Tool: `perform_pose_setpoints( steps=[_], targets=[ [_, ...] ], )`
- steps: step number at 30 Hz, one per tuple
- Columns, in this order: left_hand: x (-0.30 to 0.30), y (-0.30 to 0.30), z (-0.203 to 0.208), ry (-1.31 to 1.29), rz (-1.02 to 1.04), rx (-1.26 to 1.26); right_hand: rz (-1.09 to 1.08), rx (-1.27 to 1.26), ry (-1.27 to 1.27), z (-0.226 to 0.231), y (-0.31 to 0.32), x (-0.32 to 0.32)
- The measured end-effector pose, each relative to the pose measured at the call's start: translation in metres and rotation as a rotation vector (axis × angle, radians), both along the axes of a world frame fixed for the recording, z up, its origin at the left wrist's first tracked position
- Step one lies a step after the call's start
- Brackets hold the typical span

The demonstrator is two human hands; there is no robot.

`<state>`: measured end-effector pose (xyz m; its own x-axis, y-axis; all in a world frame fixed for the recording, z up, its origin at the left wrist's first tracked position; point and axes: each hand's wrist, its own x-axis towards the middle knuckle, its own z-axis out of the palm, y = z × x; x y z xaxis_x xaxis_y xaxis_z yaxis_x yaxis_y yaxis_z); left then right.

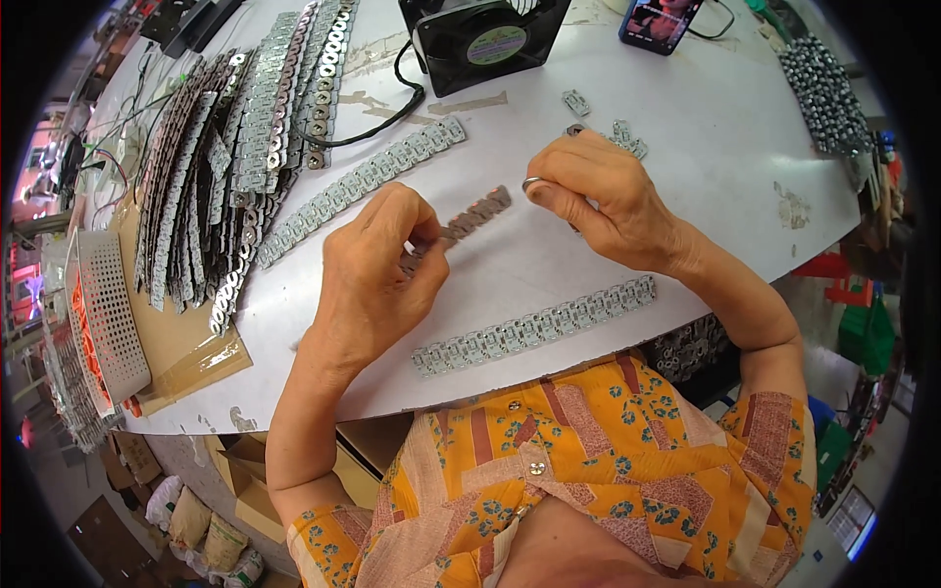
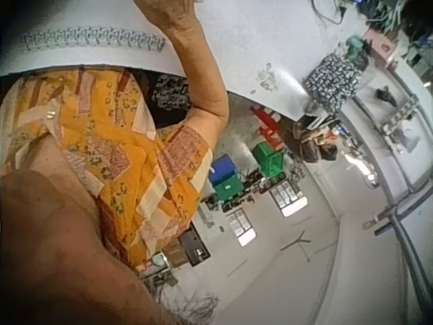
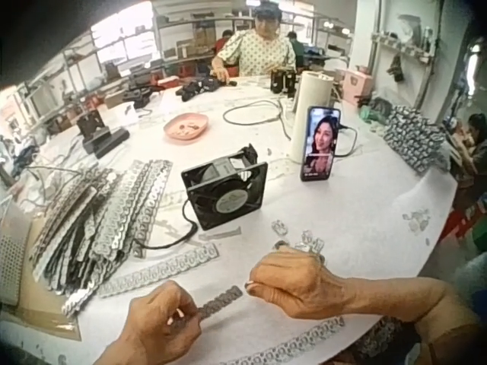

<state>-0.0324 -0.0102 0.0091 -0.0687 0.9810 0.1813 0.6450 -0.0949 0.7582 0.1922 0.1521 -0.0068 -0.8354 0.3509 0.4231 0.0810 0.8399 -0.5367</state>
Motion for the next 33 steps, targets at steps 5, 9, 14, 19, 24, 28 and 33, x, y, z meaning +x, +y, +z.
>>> perform_pose_setpoints(
  steps=[5, 9, 14, 19, 24, 28, 33],
  targets=[
    [0.006, 0.004, 0.014, -0.27, -0.041, -0.127, 0.128, -0.332, -0.067, 0.001, 0.002, 0.0],
    [0.0, 0.002, 0.002, -0.345, -0.061, -0.081, 0.049, -0.767, -0.062, 0.0, 0.008, 0.007],
    [-0.002, 0.005, 0.0, -0.348, -0.066, -0.034, 0.119, -0.905, -0.159, 0.004, 0.008, 0.008],
    [-0.003, 0.008, 0.003, -0.356, -0.063, -0.01, 0.129, -0.923, -0.145, 0.006, 0.009, 0.011],
    [-0.003, 0.008, 0.004, -0.355, -0.059, -0.009, 0.17, -0.875, -0.141, 0.013, 0.012, 0.01],
    [-0.003, 0.008, 0.006, -0.347, -0.06, 0.01, 0.149, -0.886, -0.1, 0.012, 0.012, 0.011],
    [-0.002, 0.007, 0.01, -0.375, -0.063, 0.0, 0.154, -0.888, -0.065, 0.014, 0.014, 0.013]
  ],
)
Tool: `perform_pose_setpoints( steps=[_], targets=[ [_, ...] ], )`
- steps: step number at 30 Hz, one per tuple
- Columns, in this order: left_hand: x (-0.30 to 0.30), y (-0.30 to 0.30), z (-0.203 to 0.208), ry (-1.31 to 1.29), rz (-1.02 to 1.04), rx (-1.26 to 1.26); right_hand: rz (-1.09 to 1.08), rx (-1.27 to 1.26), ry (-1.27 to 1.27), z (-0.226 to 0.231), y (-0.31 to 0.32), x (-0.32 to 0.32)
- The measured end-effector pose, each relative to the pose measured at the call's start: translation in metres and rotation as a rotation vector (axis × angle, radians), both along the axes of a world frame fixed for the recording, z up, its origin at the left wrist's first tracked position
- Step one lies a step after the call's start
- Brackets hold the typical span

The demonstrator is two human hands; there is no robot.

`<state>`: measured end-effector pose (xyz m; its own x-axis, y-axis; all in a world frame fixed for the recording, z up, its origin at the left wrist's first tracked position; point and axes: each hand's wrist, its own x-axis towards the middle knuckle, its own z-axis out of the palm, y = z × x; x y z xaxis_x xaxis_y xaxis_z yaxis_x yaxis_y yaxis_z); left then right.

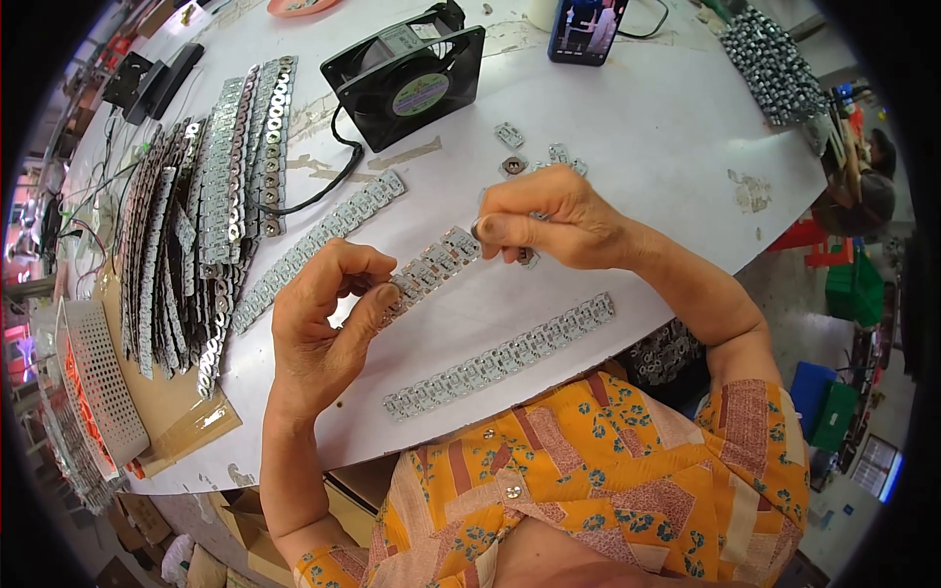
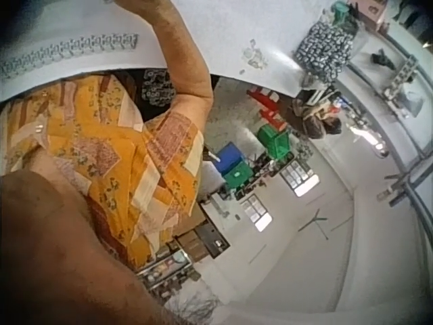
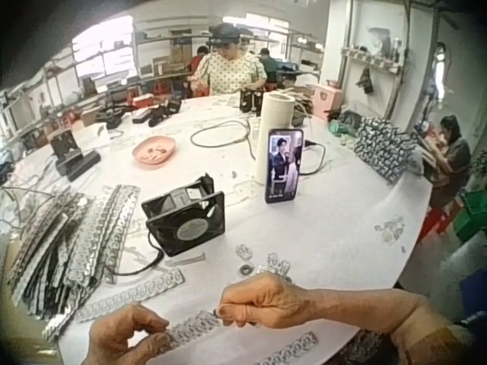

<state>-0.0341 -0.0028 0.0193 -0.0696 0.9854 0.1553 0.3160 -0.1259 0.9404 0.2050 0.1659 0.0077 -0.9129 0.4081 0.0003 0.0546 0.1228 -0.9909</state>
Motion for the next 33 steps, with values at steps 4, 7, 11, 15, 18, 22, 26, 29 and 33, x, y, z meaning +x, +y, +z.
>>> perform_pose_setpoints(
  steps=[4, 7, 11, 15, 18, 22, 26, 29, 33],
  targets=[
    [0.0009, 0.0012, -0.0006, 0.01, 0.003, -0.018, 0.058, 0.022, -0.018, -0.0016, -0.0033, 0.0],
    [-0.0006, -0.0004, -0.0005, 0.015, 0.012, -0.021, 0.034, 0.008, -0.033, -0.003, -0.0006, 0.0014],
    [-0.0008, 0.0007, -0.0014, 0.093, -0.019, 0.011, 0.096, 0.046, 0.044, -0.0068, -0.0047, -0.0022],
    [-0.0004, 0.0001, -0.0013, 0.039, 0.018, -0.015, 0.081, 0.059, 0.01, -0.0035, -0.0039, -0.0021],
    [0.0001, 0.0008, -0.0004, 0.03, 0.019, -0.014, 0.014, -0.003, -0.007, -0.0034, -0.0035, -0.001],
    [-0.0004, 0.0012, 0.0001, 0.025, 0.013, -0.007, 0.038, 0.013, 0.02, -0.0049, -0.0049, -0.0027],
    [-0.0023, 0.0018, -0.0009, 0.042, 0.015, 0.023, 0.003, -0.004, 0.026, -0.0062, -0.0035, -0.0013],
    [-0.0025, 0.0018, -0.0038, 0.1, -0.016, 0.004, 0.043, 0.086, 0.011, -0.0032, -0.0057, -0.0045],
    [0.0017, 0.0027, -0.0049, 0.065, 0.017, 0.014, 0.06, 0.046, 0.041, -0.0079, -0.0068, -0.0047]
  ],
)
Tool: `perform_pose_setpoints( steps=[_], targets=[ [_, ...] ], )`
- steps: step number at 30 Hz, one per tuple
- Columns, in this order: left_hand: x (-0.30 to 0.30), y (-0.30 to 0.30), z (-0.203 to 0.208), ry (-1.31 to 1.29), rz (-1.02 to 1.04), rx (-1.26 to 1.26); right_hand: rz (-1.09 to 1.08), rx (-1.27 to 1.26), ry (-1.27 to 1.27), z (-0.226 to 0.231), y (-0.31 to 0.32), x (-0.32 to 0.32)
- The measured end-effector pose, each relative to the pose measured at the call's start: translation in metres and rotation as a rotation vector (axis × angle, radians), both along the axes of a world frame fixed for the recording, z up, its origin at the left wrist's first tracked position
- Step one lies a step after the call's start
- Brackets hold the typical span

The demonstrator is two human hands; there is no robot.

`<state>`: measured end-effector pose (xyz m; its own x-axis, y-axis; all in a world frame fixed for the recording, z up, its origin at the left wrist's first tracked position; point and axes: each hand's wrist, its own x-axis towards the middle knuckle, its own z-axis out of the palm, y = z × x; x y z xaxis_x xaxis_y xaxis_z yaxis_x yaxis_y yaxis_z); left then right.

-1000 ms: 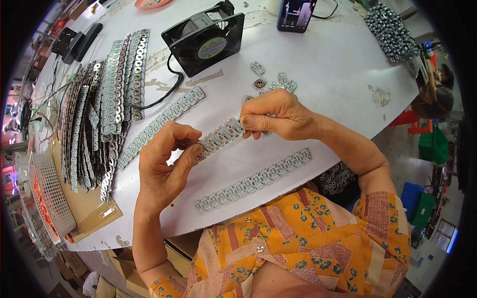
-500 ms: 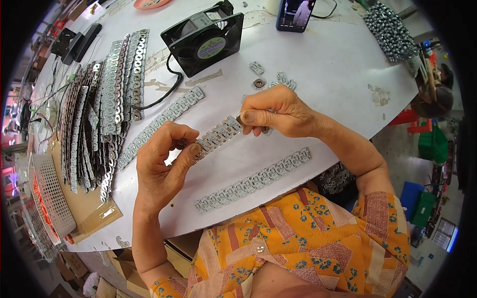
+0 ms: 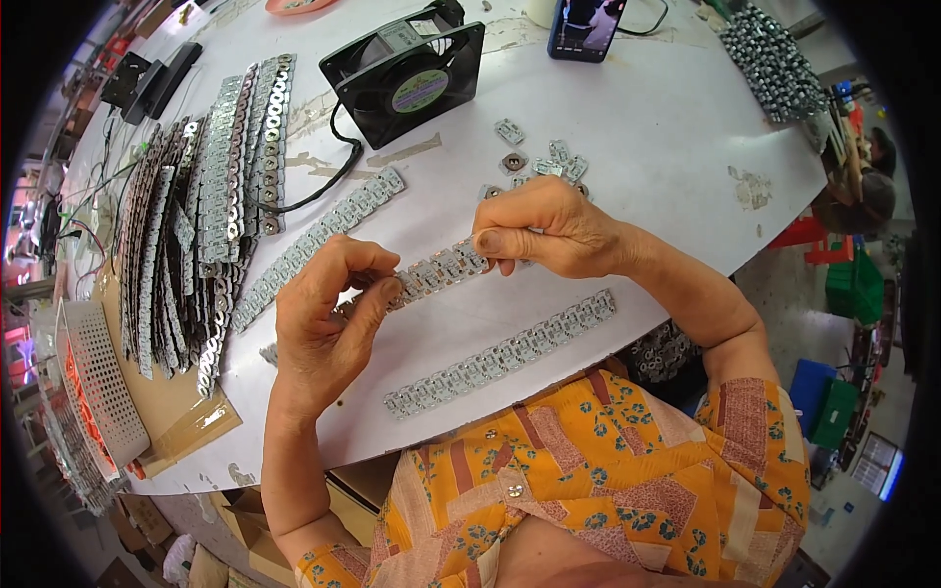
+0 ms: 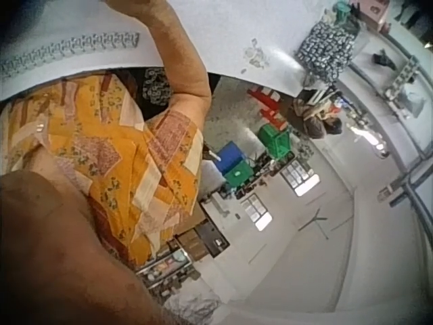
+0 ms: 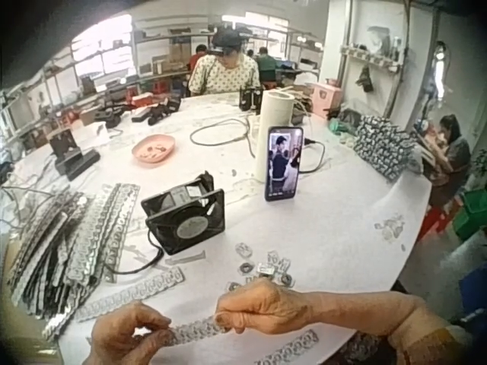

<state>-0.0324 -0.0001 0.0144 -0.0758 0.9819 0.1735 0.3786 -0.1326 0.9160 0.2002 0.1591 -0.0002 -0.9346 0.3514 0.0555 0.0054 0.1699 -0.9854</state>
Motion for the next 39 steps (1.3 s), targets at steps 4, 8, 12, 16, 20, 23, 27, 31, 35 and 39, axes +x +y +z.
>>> perform_pose_setpoints(
  steps=[4, 8, 12, 16, 20, 23, 27, 31, 35, 39],
  targets=[
    [0.002, 0.004, -0.003, 0.008, 0.054, 0.048, -0.005, 0.435, 0.046, -0.001, 0.004, -0.001],
    [0.006, 0.007, 0.016, -0.005, 0.046, -0.158, -0.054, 0.2, -0.063, 0.005, -0.002, -0.002],
    [0.009, 0.02, 0.027, 0.265, -0.211, -0.185, -0.083, 0.169, 0.015, 0.0, -0.006, -0.008],
    [0.014, 0.023, 0.028, -0.049, -0.155, -0.408, -0.101, 0.645, 0.137, 0.002, 0.004, -0.008],
    [0.017, 0.018, 0.023, -0.255, -0.103, -0.425, -0.003, 0.788, 0.06, 0.024, 0.006, -0.008],
    [0.019, 0.016, 0.019, -0.332, -0.069, -0.412, -0.027, 0.78, 0.09, 0.025, 0.005, -0.008],
    [0.016, 0.014, 0.022, -0.329, -0.116, -0.379, -0.035, 0.677, 0.095, 0.028, -0.003, -0.005],
    [0.014, 0.011, 0.026, -0.28, -0.18, -0.301, -0.064, 0.671, 0.144, 0.032, -0.013, -0.004],
    [0.013, 0.008, 0.027, -0.209, -0.186, -0.225, -0.091, 0.841, 0.238, 0.029, -0.017, -0.007],
    [0.014, 0.009, 0.037, -0.468, -0.24, -0.379, -0.04, -0.849, -0.141, 0.014, -0.016, -0.007]
  ],
)
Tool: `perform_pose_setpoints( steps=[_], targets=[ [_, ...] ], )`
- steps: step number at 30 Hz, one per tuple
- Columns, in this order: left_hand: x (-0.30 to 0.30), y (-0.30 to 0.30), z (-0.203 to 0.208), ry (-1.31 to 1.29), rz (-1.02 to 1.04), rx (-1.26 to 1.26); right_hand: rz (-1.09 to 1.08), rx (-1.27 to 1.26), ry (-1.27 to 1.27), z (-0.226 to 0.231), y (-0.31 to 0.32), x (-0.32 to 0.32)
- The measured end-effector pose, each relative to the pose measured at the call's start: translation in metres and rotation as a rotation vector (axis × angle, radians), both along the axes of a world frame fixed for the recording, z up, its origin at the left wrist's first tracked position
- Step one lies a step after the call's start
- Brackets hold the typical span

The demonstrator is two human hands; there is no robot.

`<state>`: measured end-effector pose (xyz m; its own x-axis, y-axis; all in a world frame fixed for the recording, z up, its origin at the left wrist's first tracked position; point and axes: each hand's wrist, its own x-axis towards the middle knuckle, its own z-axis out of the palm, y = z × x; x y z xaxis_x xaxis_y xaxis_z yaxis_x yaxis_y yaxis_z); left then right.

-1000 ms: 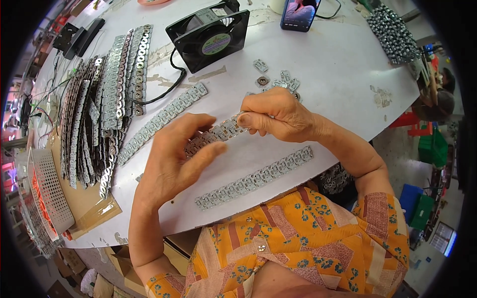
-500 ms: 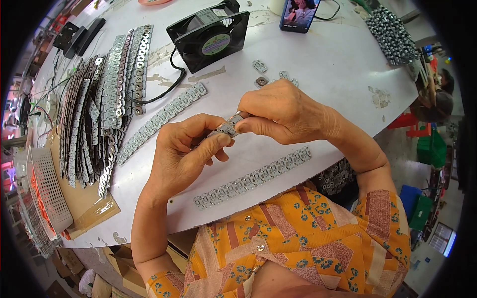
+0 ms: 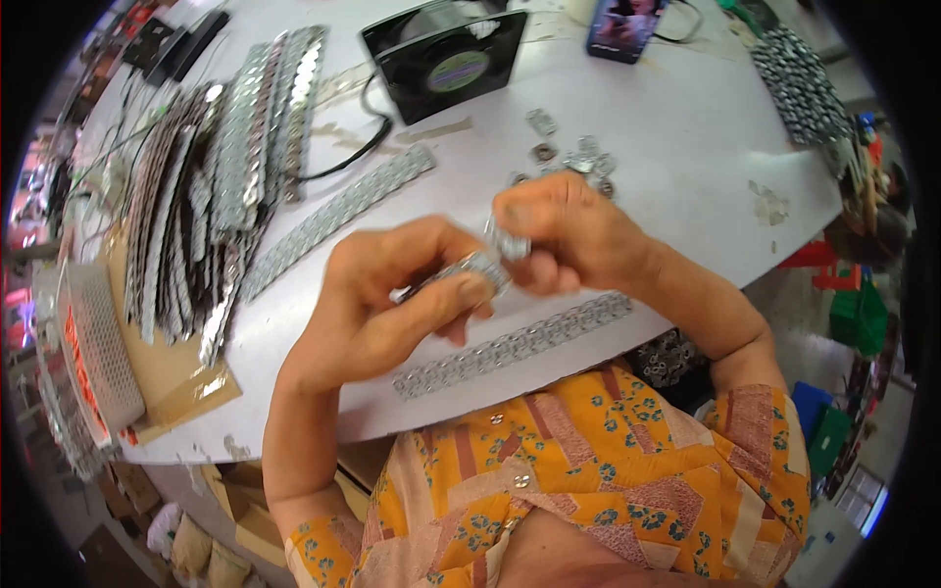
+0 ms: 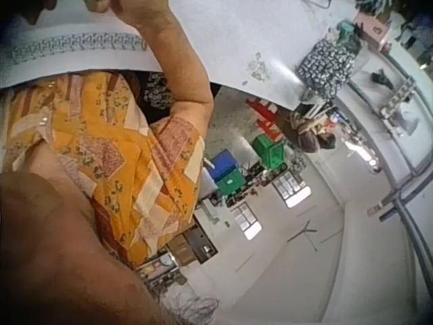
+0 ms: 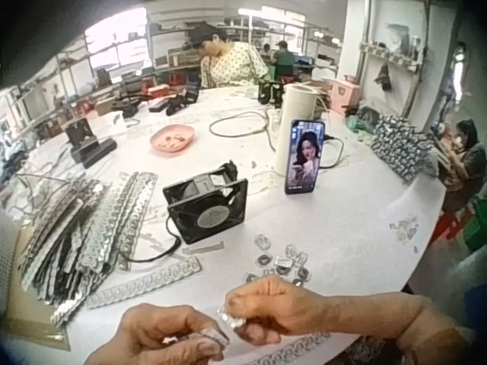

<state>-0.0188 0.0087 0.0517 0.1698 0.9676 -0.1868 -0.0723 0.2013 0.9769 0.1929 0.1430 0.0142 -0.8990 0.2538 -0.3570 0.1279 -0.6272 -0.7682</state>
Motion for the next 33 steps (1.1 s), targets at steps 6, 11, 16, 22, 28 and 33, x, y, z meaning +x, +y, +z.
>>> perform_pose_setpoints(
  steps=[6, 11, 16, 22, 28, 33],
  targets=[
    [0.009, 0.012, -0.038, 0.558, 0.32, 0.44, -0.153, 0.175, 0.0, -0.014, 0.007, -0.013],
    [0.016, 0.015, -0.046, 0.855, 0.352, 0.641, -0.181, 0.484, -0.058, -0.017, 0.002, -0.015],
    [0.024, 0.017, -0.051, 1.027, 0.429, 0.721, -0.167, 0.767, -0.075, -0.017, 0.002, -0.014],
    [0.026, 0.021, -0.055, 1.001, 0.462, 0.737, -0.246, 0.631, -0.082, -0.014, -0.005, -0.018],
    [0.027, 0.018, -0.051, 1.015, 0.344, 0.714, -0.234, 0.619, -0.161, -0.012, 0.004, -0.012],
    [0.014, 0.022, -0.036, 0.866, 0.283, 0.559, -0.077, 0.988, -0.091, -0.017, 0.02, -0.005]
  ],
)
